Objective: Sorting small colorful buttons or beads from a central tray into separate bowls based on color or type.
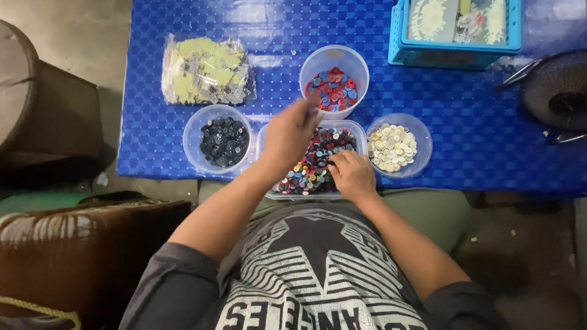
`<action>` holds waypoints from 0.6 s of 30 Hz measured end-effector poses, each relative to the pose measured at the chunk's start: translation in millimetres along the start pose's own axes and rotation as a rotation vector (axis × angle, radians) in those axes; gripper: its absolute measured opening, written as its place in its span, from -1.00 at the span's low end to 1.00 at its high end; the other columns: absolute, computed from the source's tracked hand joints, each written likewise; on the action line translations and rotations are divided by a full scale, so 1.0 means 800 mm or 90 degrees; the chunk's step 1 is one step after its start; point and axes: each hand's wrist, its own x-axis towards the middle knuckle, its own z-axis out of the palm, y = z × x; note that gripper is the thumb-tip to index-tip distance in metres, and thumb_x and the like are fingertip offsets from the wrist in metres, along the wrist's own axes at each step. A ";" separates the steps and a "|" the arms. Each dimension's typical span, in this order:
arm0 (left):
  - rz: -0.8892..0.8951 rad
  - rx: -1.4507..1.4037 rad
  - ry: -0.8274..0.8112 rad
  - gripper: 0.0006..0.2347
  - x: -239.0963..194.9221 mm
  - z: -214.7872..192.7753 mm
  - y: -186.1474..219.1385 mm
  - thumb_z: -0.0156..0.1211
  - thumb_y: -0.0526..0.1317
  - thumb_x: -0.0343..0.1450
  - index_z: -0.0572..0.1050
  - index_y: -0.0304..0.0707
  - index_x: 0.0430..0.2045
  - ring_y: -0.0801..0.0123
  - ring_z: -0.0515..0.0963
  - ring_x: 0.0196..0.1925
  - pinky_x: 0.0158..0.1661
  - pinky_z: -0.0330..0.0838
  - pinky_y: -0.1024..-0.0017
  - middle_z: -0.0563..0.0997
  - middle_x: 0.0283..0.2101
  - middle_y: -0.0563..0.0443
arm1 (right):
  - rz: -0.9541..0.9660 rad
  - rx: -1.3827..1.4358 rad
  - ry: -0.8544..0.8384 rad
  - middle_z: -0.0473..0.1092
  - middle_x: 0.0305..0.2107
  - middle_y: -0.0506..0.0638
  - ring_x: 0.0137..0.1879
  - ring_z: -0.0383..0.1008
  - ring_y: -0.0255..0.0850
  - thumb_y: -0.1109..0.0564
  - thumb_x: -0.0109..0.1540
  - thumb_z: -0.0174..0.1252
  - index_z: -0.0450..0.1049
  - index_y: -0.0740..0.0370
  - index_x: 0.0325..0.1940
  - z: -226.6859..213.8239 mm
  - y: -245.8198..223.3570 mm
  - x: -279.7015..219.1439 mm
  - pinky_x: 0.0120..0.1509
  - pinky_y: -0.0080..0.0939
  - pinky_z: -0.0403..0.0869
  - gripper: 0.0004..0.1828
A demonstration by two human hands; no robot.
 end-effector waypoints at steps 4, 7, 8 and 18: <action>0.016 -0.282 0.067 -0.50 0.005 -0.026 0.024 0.16 -0.14 0.55 0.16 -0.06 0.41 0.30 0.61 0.24 0.00 0.53 0.29 0.53 0.32 -0.02 | -0.005 0.025 -0.079 0.51 -0.16 0.03 -0.09 0.51 0.02 0.03 0.33 0.10 0.58 0.13 -0.02 -0.015 -0.006 0.010 -0.12 0.08 0.37 -0.76; 0.055 -0.185 0.103 -0.62 -0.039 -0.001 -0.008 0.26 -0.27 0.47 0.41 -0.29 0.18 -0.26 0.64 0.05 -0.05 0.56 -0.13 0.58 0.05 -0.38 | -0.023 -0.015 0.005 0.35 -0.30 -0.13 -0.19 0.48 -0.13 -0.31 0.44 -0.16 0.54 0.01 -0.06 0.007 0.005 -0.002 -0.15 -0.09 0.38 -0.51; 0.054 -0.036 0.049 -0.68 -0.058 0.025 -0.038 0.31 -0.19 0.41 0.49 -0.18 0.04 -0.15 0.65 -0.08 -0.16 0.58 -0.07 0.57 -0.10 -0.21 | -0.052 -0.047 0.002 0.36 -0.26 -0.10 -0.15 0.48 -0.09 -0.31 0.32 0.01 0.54 0.02 -0.02 0.008 0.004 -0.005 -0.14 -0.05 0.39 -0.55; 0.151 0.264 -0.006 -0.70 -0.150 0.103 -0.170 0.50 -0.16 0.16 0.62 -0.08 -0.27 0.17 0.61 -0.28 -0.37 0.55 0.28 0.55 -0.32 0.03 | -0.006 0.041 -0.091 0.43 -0.39 -0.13 -0.17 0.54 -0.07 -0.07 0.26 0.18 0.59 -0.16 -0.17 0.008 0.019 0.004 -0.11 0.00 0.47 -0.88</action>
